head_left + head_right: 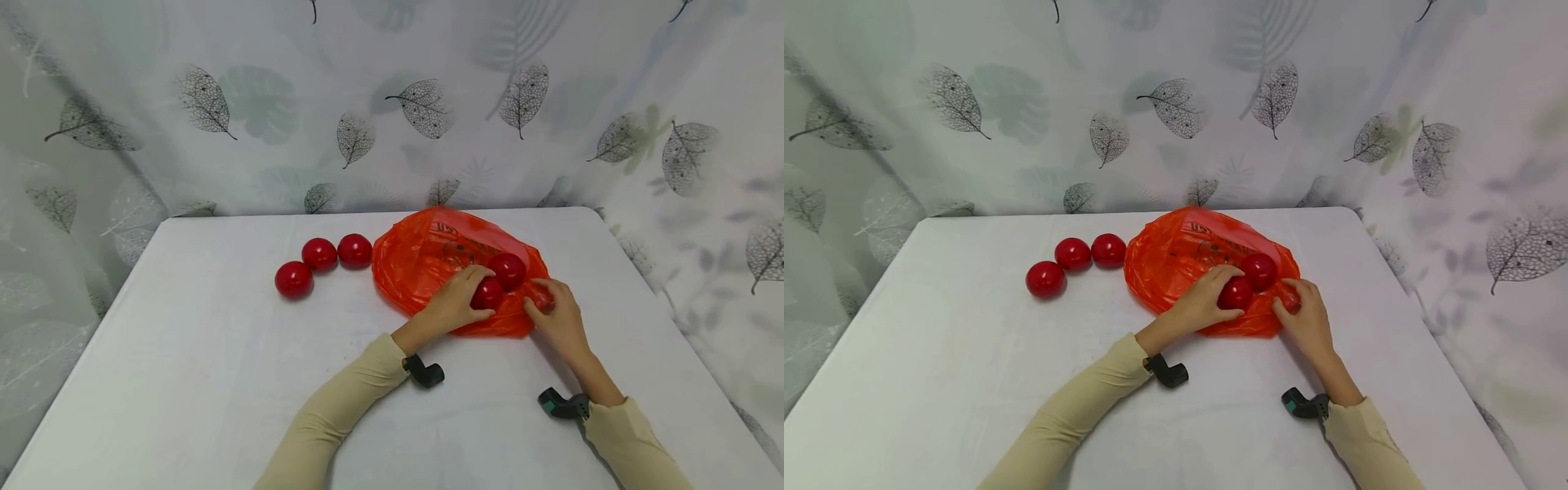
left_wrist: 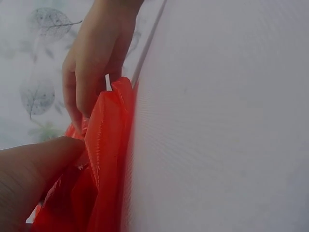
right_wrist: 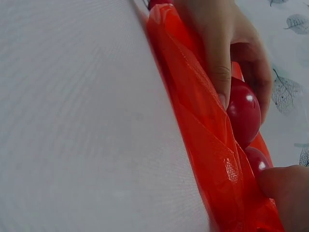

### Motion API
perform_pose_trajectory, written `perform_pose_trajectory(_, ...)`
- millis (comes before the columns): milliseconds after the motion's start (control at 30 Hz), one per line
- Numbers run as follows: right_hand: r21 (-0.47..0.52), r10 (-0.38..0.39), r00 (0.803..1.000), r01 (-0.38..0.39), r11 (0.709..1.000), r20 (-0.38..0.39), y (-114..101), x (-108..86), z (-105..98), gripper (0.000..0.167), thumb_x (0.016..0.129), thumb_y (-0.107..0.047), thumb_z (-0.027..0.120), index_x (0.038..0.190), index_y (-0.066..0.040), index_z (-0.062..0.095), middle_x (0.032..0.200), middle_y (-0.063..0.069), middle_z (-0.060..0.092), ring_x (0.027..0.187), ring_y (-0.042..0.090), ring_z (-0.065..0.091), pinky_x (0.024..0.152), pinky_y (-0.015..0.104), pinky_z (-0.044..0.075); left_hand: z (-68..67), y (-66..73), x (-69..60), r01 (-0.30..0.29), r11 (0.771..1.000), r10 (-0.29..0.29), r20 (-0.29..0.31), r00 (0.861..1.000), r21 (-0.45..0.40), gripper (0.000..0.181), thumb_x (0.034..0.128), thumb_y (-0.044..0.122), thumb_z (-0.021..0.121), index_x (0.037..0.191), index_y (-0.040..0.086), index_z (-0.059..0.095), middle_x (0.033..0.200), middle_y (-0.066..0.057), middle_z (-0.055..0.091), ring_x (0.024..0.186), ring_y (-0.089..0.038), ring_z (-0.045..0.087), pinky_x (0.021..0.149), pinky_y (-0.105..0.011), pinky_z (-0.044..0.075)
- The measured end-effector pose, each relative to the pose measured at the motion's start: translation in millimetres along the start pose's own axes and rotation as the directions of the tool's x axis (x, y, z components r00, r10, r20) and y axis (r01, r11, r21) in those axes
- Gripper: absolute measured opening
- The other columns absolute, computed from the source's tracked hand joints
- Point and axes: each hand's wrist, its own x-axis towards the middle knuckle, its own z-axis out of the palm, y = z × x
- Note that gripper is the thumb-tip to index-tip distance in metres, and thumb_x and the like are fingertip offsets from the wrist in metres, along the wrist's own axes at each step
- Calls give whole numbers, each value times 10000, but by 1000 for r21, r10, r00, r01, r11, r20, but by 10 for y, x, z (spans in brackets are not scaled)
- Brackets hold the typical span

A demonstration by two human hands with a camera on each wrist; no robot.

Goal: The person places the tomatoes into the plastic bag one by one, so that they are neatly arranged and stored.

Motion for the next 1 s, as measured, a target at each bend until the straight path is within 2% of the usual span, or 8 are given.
perform_pose_trajectory(233,23,9,1000,-9,1000,2,-1,-35,23,370,914,-76,609,1242,81,540,1290,327,461,1183,475,446,915,620,439,14,0,-35,18,1000,-18,24,1000,9,609,859,344,744,1363,143,467,1391,-44,472,1248,-194,499,969,-289,500)
perform_pose_trajectory(400,17,1,1000,-1,1000,-3,-25,-38,23,366,912,-76,617,1241,72,549,1283,315,474,1162,456,465,880,571,459,2,-5,-48,22,1000,-22,24,999,0,579,883,349,716,1368,151,471,1400,-43,464,1254,-193,496,973,-282,494)
perform_pose_trajectory(667,2,1,1000,-1,1000,8,-32,-37,22,375,914,-83,615,1249,70,543,1293,312,468,1143,446,475,855,540,476,-24,0,-66,44,999,-43,68,997,-2,583,902,353,692,1404,165,461,1415,-61,423,1270,-197,465,978,-305,496)
perform_pose_trajectory(833,1,-12,1000,12,1000,3,-43,-32,1,369,915,-81,611,1243,73,545,1283,310,473,1127,439,478,827,481,461,-66,19,-94,20,1000,-21,70,997,16,593,918,338,674,1425,144,436,1426,-66,417,1288,-192,440,993,-294,484)
perform_pose_trajectory(1000,0,-22,1000,22,1000,-3,-42,-16,-21,367,916,-83,610,1243,70,548,1276,303,479,1123,430,478,808,388,444,-147,31,-138,-48,997,46,43,998,54,598,922,333,668,1431,127,431,1417,-74,429,1303,-190,431,998,-262,473)
